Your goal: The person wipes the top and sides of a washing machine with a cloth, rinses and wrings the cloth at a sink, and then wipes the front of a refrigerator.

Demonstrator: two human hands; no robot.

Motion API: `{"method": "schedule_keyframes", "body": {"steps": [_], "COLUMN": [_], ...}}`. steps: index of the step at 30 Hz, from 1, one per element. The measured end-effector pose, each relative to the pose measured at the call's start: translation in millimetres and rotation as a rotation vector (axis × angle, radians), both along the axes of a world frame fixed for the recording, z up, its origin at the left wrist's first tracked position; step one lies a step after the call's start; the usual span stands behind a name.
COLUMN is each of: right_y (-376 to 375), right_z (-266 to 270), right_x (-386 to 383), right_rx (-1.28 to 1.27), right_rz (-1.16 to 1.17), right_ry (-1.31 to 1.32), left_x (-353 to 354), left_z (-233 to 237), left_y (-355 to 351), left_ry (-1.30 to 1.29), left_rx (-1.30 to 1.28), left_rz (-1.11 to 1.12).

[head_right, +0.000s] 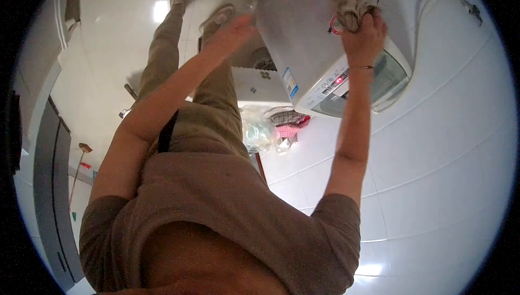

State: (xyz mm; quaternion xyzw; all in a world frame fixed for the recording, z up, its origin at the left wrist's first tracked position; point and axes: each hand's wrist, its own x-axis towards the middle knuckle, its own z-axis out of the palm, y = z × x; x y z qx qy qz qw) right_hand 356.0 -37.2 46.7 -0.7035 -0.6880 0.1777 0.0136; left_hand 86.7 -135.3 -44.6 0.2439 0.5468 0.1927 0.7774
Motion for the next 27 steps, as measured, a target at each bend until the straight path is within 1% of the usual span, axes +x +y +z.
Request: {"method": "schedule_keyframes", "body": {"steps": [1, 2, 3, 4, 5, 6, 7, 8, 9, 10, 12, 13, 14, 15, 16, 18, 20, 21, 22, 23, 24, 26, 27], "right_y": [8, 11, 3, -8, -20, -33, -51, -78, -134, -164, -210, -232, -251, -257, -237, -193, -162, -125, -80, -56, -33, 6, 14], "right_z": [4, 6, 0, -2, -2, -6, -14, -27, -67, -76, -98, -107, -118, -127, -127, -132, -165, -172, -164, -182, -203, -230, -247], "right_x": [2, 2, 6, 1, -14, -29, -43, -48, -17, -28, -43, -39, -34, -34, -43, -54, -28, -26, -35, -23, -8, 7, 8], "right_rx": [0.073, 0.147, -0.043, -0.040, -0.233, -0.422, -0.607, -0.797, -0.678, -0.779, -0.978, -0.965, -0.935, -0.904, -0.894, -1.011, -0.631, -0.646, -0.741, -0.647, -0.552, -0.466, -0.459], "right_rz": [0.247, 0.492, 0.529, 0.529, 0.546, 0.562, 0.550, 0.534, 0.653, 0.681, 0.645, 0.641, 0.689, 0.736, 0.733, 0.692, 0.572, 0.569, 0.623, 0.588, 0.551, 0.534, 0.534], "right_ry": [-0.287, -0.576, -0.711, -0.709, -0.718, -0.720, -0.738, -0.752, -0.672, -0.661, -0.613, -0.610, -0.532, -0.453, -0.452, -0.634, -0.623, -0.675, -0.777, -0.800, -0.822, -0.873, -0.867], "left_x": [-17, -30, -41, -56, -72, -87, -104, -121, -137, -152, -169, -173, -175, -176, -175, -175, -177, -181, -182, -166, -160, -155, -153], "left_z": [-8, -26, -46, -60, -70, -69, -60, -47, -60, -74, -66, -58, -52, -45, -44, -54, -72, -90, -104, -99, -97, -97, -102], "left_y": [1, -8, -21, -30, -34, -34, -33, -29, -39, -45, -40, -39, -36, -33, -30, -35, -48, -57, -62, -68, -72, -77, -80], "left_ry": [-0.044, 0.015, 0.073, 0.104, 0.136, 0.180, 0.223, 0.219, 0.226, 0.234, 0.256, 0.271, 0.276, 0.276, 0.272, 0.251, 0.229, 0.227, 0.227, 0.266, 0.273, 0.257, 0.264], "left_rx": [-0.018, -0.019, -0.022, -0.078, -0.131, -0.198, -0.264, -0.276, -0.290, -0.298, -0.274, -0.269, -0.256, -0.251, -0.249, -0.259, -0.273, -0.202, -0.128, -0.237, -0.228, -0.288, -0.283], "left_rz": [-0.102, -0.123, -0.145, -0.104, -0.063, 0.032, 0.125, 0.168, 0.160, 0.153, 0.203, 0.249, 0.250, 0.301, 0.350, 0.361, 0.369, 0.135, -0.100, 0.094, 0.094, 0.029, 0.031]}}
